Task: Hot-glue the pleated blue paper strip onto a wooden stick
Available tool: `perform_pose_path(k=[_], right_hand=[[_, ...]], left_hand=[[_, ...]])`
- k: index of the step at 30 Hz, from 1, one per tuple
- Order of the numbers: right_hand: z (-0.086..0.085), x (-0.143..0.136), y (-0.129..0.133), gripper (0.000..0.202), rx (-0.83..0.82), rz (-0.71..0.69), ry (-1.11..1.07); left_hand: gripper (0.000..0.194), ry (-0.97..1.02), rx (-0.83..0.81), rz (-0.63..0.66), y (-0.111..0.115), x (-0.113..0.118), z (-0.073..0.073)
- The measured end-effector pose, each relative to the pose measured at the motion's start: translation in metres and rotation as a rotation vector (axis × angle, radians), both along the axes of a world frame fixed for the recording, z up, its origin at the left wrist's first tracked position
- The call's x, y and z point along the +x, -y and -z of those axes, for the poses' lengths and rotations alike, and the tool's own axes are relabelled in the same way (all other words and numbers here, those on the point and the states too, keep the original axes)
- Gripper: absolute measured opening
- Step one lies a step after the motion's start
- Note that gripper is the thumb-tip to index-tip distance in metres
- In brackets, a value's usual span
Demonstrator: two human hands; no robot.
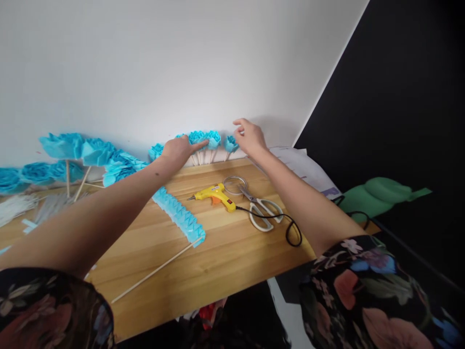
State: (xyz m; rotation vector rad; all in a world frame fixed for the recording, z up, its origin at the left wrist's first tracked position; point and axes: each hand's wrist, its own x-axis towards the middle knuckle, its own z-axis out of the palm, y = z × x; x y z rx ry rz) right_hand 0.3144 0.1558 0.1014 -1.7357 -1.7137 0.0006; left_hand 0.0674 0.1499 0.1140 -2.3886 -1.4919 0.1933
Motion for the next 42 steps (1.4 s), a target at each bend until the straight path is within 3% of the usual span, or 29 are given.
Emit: perform_pose_path(k=[3, 5, 7, 9, 11, 17, 24, 34, 42], right_hand=[[0.013, 0.022, 0.0, 0.04, -0.105, 0.158, 0.004], [0.026, 0.027, -0.001, 0.039, -0.242, 0.123, -0.005], [0.039, 0.025, -0.004, 0.052, -0.323, 0.029, -0.044], [0.048, 0.016, -0.009, 0.066, -0.317, 0.003, -0.104], [0.052, 0.004, -0.013, 0.067, -0.281, 0.047, -0.137], [0.041, -0.02, -0.014, 0.049, -0.246, 0.078, 0.156], [0.02, -0.008, -0.017, 0.052, -0.199, 0.106, 0.214], [0.036, -0.003, -0.012, 0.054, -0.24, 0.02, 0.23], [0.033, -0.014, -0.004, 0.052, -0.314, 0.027, 0.327]], left_hand=[[0.072, -0.002, -0.002, 0.008, -0.003, -0.001, 0.002], [0.074, -0.013, -0.009, 0.005, -0.003, -0.001, 0.003], [0.073, -0.015, -0.015, 0.005, -0.002, -0.001, 0.002], [0.07, 0.0, -0.018, 0.009, 0.0, 0.0, 0.001], [0.068, 0.015, -0.025, 0.006, 0.002, 0.0, -0.001], [0.066, -0.001, -0.023, 0.007, 0.005, 0.0, -0.002], [0.065, 0.002, -0.004, 0.011, -0.005, -0.003, 0.005], [0.065, 0.025, -0.013, 0.01, -0.006, -0.003, 0.005], [0.063, 0.029, -0.026, 0.014, 0.002, -0.001, 0.001]])
